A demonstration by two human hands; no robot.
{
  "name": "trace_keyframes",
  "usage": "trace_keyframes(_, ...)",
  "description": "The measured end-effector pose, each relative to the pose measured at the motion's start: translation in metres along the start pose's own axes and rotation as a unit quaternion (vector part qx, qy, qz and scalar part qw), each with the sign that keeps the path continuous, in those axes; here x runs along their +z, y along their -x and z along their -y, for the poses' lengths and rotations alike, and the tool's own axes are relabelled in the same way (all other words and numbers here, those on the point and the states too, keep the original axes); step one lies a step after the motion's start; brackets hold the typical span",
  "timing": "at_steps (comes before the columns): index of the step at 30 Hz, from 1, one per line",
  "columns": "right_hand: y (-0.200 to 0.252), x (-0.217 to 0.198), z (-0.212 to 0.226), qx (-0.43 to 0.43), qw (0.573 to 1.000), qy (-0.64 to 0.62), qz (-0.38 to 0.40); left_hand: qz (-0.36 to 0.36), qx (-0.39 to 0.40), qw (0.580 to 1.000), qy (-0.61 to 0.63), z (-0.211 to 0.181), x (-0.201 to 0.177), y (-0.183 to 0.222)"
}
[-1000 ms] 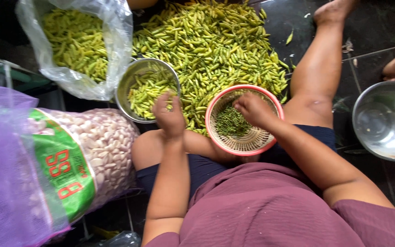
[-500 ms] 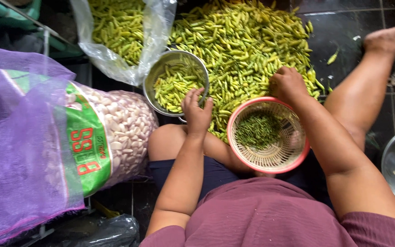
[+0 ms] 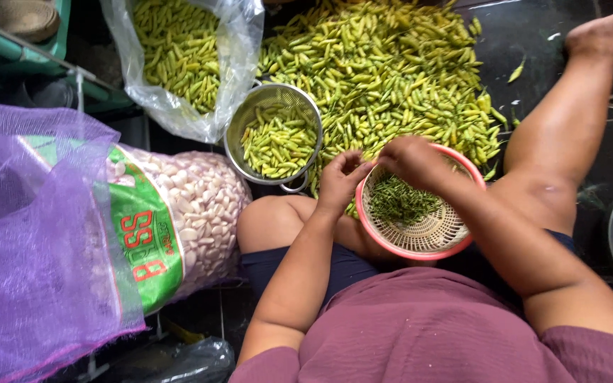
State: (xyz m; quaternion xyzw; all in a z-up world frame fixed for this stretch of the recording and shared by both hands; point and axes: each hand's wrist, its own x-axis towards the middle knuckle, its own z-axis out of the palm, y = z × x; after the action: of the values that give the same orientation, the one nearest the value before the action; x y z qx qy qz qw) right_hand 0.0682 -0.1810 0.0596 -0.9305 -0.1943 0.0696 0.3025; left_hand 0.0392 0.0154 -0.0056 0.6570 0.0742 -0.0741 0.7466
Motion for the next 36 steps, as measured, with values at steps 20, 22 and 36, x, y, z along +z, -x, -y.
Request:
trace_keyframes(20, 0.008, -0.005, -0.103, 0.030, 0.984, 0.175, -0.019, -0.281, 0.155, 0.935, -0.149, -0.029, -0.069, -0.031)
trace_keyframes(22, -0.013, 0.005, -0.130, 0.019, 0.969, 0.235, -0.069, -0.317, 0.183, 0.894, -0.260, -0.018, -0.072, -0.038)
trace_keyframes(36, -0.024, 0.005, -0.138, 0.070, 0.970, 0.219, -0.076, -0.073, 0.038, 0.981, -0.176, -0.008, -0.038, -0.023)
